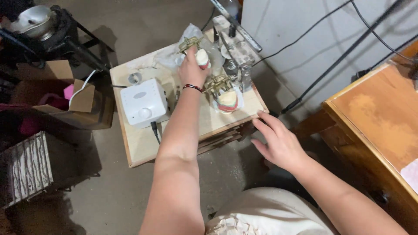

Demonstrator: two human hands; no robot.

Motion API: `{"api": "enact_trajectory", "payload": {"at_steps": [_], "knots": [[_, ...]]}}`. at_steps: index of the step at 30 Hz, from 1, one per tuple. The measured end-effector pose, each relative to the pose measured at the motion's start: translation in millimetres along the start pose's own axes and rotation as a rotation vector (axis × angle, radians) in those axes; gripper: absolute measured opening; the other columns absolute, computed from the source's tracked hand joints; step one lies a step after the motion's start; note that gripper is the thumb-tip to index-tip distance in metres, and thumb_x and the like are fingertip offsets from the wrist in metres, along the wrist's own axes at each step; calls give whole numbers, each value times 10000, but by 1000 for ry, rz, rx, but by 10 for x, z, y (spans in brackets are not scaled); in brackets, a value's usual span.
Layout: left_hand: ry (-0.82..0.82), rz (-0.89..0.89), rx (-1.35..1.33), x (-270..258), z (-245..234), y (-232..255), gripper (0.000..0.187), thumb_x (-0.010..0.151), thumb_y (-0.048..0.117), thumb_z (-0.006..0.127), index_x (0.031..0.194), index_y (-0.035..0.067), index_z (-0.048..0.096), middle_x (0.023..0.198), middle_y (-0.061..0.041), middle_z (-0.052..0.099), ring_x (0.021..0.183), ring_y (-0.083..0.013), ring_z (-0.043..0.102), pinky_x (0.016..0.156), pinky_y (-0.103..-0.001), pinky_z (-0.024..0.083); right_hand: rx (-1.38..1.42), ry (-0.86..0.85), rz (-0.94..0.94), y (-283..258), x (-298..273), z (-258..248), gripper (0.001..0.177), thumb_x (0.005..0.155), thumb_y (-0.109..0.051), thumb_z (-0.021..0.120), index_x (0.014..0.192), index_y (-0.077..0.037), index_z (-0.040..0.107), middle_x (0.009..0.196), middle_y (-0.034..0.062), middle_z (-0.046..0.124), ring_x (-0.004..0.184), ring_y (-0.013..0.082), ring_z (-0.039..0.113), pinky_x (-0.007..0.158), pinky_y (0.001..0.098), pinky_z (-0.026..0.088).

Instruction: A dental technician writes notes, examines dental casts, and assembles components of a dental prosthesis.

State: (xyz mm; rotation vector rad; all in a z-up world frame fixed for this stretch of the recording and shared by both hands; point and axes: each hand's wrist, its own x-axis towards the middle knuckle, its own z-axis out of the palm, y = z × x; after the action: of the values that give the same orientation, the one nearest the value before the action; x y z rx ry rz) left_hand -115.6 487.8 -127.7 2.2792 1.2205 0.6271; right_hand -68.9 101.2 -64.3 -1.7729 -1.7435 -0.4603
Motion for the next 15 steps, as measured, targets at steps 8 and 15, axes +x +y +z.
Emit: {"api": "enact_trajectory", "payload": {"at_steps": [8,15], "knots": [[34,-33,-382,14,-471,130,895,637,345,990,1344,249,450,1111,-9,738,918,-213,714,805,-373,552,-7,-158,210,96,-712,-832,598,884,-263,759,1423,-126,538,1514,165,566,1302,312,652,979,394,590],[191,488,-764,-174,-944,17,993,756,-5,904,1513,162,283,1389,-145,618,1024,-166,680,816,-241,558,-63,-55,159,-196,-1077,-1667,420,934,-212,726,1304,-56,602,1417,229,602,1237,332,685,972,394,615]]}}
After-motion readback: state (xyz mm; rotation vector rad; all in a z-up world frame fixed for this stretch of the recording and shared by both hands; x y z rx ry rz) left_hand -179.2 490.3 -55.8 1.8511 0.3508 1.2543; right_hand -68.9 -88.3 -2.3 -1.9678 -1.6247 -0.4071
